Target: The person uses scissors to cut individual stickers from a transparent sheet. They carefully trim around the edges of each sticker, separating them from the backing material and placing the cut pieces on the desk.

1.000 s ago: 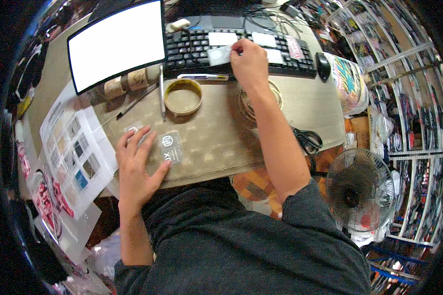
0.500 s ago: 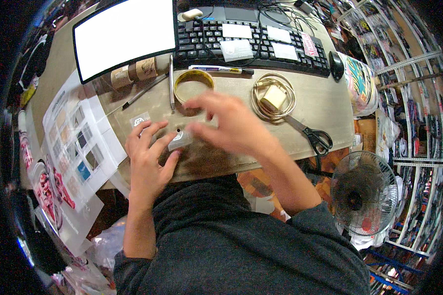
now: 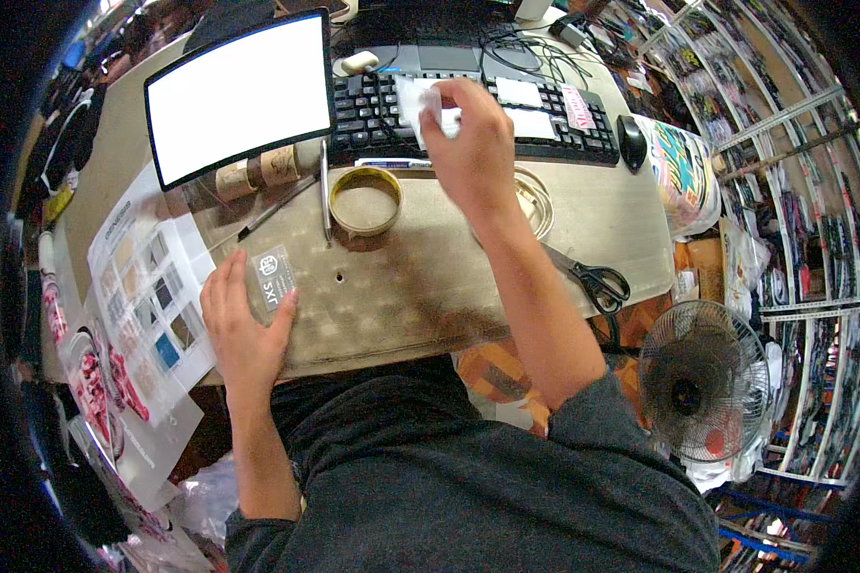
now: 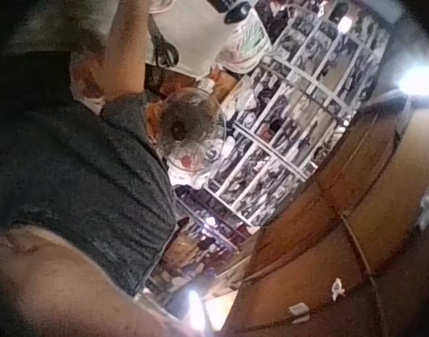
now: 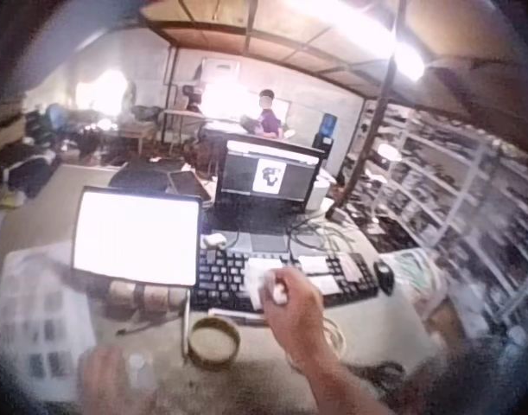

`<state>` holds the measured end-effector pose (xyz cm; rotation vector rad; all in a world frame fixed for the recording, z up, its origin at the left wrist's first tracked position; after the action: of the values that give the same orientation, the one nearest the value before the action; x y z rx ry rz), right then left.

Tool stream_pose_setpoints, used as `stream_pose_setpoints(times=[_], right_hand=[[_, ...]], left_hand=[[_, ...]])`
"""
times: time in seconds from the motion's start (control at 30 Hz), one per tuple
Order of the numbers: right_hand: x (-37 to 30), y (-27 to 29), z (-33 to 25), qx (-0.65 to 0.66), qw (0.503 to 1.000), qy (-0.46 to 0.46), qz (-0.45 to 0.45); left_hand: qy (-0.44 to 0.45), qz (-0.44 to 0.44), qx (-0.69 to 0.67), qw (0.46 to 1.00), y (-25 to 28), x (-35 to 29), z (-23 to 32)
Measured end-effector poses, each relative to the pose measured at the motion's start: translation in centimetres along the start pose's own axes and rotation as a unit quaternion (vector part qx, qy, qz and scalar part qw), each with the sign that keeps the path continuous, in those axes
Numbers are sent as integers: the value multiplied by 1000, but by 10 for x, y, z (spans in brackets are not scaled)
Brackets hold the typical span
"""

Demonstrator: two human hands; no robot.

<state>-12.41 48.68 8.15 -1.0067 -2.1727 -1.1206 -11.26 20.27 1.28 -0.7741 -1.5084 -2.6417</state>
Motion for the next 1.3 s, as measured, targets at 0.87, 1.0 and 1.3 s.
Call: stream_pose_setpoints(times=[0.87,1.0,1.3], right_hand=[[-90,-73,-63,247,874,-120,-401],[-100,-78,-63,305,847,-191,-390],[2,-6,-11,2,1000,-11,-1]], left_hand=[[75,-42,-244,966,-12,3,-4],[83,-101,-291,948,-20,7,7],[88,-4,-277,957,-10,2,-7]])
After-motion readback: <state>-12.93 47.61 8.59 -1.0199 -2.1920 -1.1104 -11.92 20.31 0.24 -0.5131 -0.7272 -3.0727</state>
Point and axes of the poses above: each hand's wrist, its own x-axis towards the middle knuckle, its own y-axis out of the back of the hand, z = x × y, the point moved 8 cm from there along x, towards the middle knuckle, and after that the axes turned 6 degrees about z, right-handed, at the moved point
